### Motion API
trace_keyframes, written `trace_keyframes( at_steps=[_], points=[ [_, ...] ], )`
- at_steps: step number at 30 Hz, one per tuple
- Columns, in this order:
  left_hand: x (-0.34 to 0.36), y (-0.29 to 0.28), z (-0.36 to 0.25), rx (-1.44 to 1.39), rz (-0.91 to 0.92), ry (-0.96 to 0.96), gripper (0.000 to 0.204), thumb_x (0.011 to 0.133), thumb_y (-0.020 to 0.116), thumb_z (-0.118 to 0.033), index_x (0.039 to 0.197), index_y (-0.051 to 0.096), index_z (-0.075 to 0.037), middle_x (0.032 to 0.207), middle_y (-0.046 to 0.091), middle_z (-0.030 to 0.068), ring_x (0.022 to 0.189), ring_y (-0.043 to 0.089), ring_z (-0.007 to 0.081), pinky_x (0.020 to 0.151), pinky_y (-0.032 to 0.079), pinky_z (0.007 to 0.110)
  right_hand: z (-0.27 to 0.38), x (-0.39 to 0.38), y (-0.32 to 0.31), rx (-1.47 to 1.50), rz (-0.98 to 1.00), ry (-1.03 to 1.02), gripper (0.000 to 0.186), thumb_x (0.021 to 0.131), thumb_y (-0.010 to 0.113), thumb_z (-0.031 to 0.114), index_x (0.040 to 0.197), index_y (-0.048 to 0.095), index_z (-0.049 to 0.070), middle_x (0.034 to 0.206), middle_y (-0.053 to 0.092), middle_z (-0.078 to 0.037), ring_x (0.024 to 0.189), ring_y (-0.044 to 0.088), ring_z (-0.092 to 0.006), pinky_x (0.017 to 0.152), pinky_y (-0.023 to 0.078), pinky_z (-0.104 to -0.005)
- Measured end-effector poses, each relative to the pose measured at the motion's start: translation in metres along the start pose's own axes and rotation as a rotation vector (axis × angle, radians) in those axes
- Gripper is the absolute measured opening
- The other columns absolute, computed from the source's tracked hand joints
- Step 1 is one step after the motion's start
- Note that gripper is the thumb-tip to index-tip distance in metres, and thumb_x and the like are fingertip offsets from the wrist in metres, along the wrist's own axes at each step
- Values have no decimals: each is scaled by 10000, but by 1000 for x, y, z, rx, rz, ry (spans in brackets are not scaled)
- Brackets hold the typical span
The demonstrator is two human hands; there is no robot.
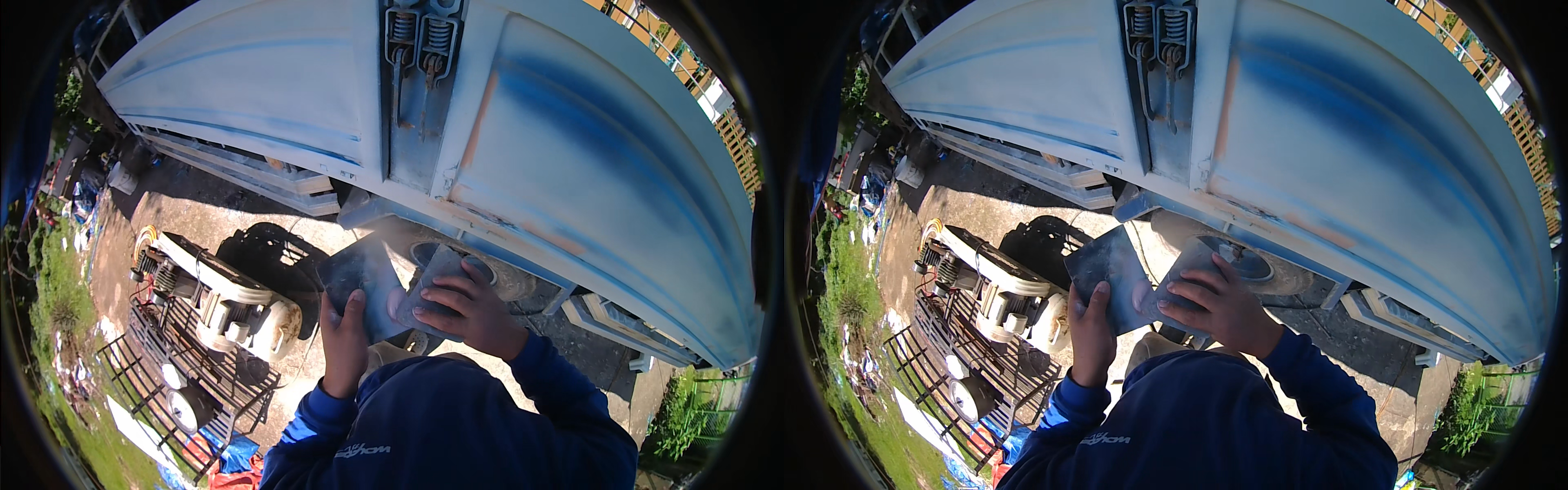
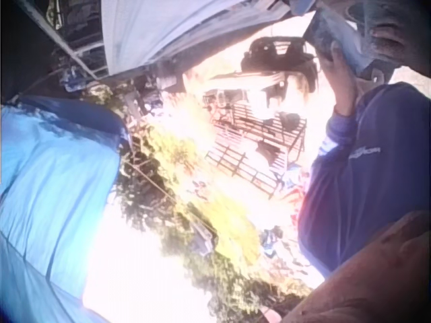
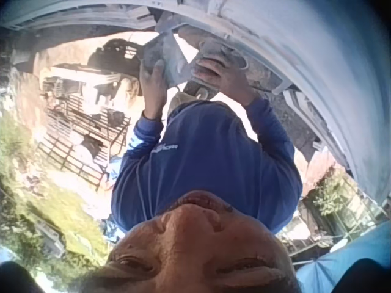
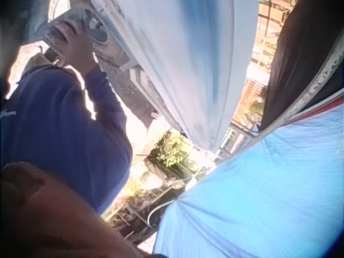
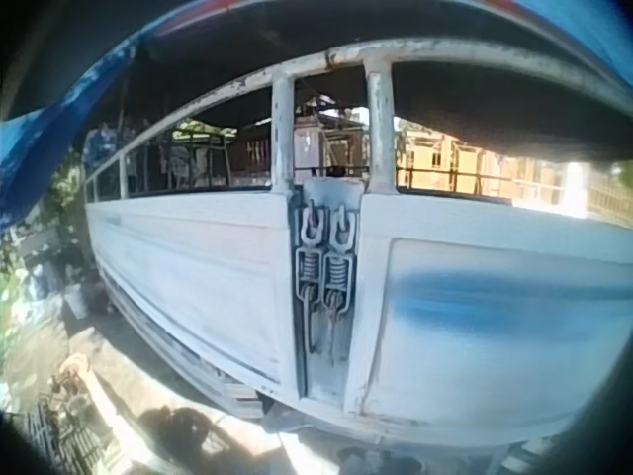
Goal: The person sands the exterior surface of a light blue vehicle using a sanding block. They move around the vehicle to sand different sections, including the side panel and the area near the wheel well.
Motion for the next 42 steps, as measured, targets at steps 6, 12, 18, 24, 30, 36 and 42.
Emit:
trace_keyframes(
  at_steps=[6, 12, 18, 24, 30, 36, 42],
  points=[
    [1, 4, -7, 164, 51, -19, 292, 1003, 538, -109, 1273, 526, 0, 1121, 639, 84, 1010, 594, 135, 903, 476, 287, 14, 13, 0, 42, -14, -20, 376, 832, 647, 205, 1198, 677, 285, 1241, 585, 31, 1226, 527, -210, 1170, 257, -584],
    [-11, 21, -13, 386, 161, 119, 246, 1017, 500, -87, 1225, 553, 33, 987, 651, 71, 882, 577, 122, 792, 476, 270, 6, 18, 1, 90, 57, 11, 380, 785, 665, 172, 1158, 696, 245, 1191, 615, 34, 1207, 538, -182, 1167, 269, -548],
    [-6, 7, -24, 284, -37, 277, 296, 1032, 520, -136, 1298, 507, -6, 1115, 607, 44, 947, 543, 98, 837, 453, 253, 28, 2, 16, 211, 83, -13, 422, 795, 694, 161, 1210, 671, 233, 1288, 572, -52, 1260, 511, -265, 1113, 365, -531],
    [3, 8, 8, -192, -29, -86, 299, 1004, 541, -111, 1287, 498, -25, 1155, 621, 89, 1015, 614, 160, 878, 506, 300, 51, 15, -11, 343, -112, -30, 500, 819, 722, 166, 1294, 619, 281, 1410, 453, -136, 1316, 453, -388, 1102, 389, -562],
    [-8, 2, 12, -186, -17, -192, 310, 997, 546, -105, 1288, 498, -13, 1158, 617, 84, 1021, 605, 152, 891, 495, 295, -25, -10, 20, -21, 26, 183, 445, 832, 643, 189, 1271, 647, 260, 1364, 507, -85, 1311, 469, -327, 1111, 359, -589],
    [-8, 3, -4, 77, 24, 17, 307, 999, 540, -104, 1289, 504, -7, 1141, 627, 81, 1035, 592, 136, 901, 477, 278, 8, -10, 8, -4, 2, 44, 429, 858, 611, 223, 1279, 632, 300, 1329, 529, 4, 1270, 493, -228, 1150, 299, -586],
    [-11, 15, -5, 152, 21, 59, 324, 1005, 547, -158, 1289, 525, -4, 1149, 638, 104, 1032, 588, 143, 914, 469, 291, 17, -8, 4, 53, 24, -19, 402, 864, 597, 223, 1260, 642, 276, 1290, 562, 12, 1269, 495, -215, 1147, 289, -581]
  ],
)
Point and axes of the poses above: each hand's wrist, its own x-axis towards the middle knuckle, its own y-axis out of the palm, z = x × y, the point moved 7 cm from there along x, towards the middle knuckle
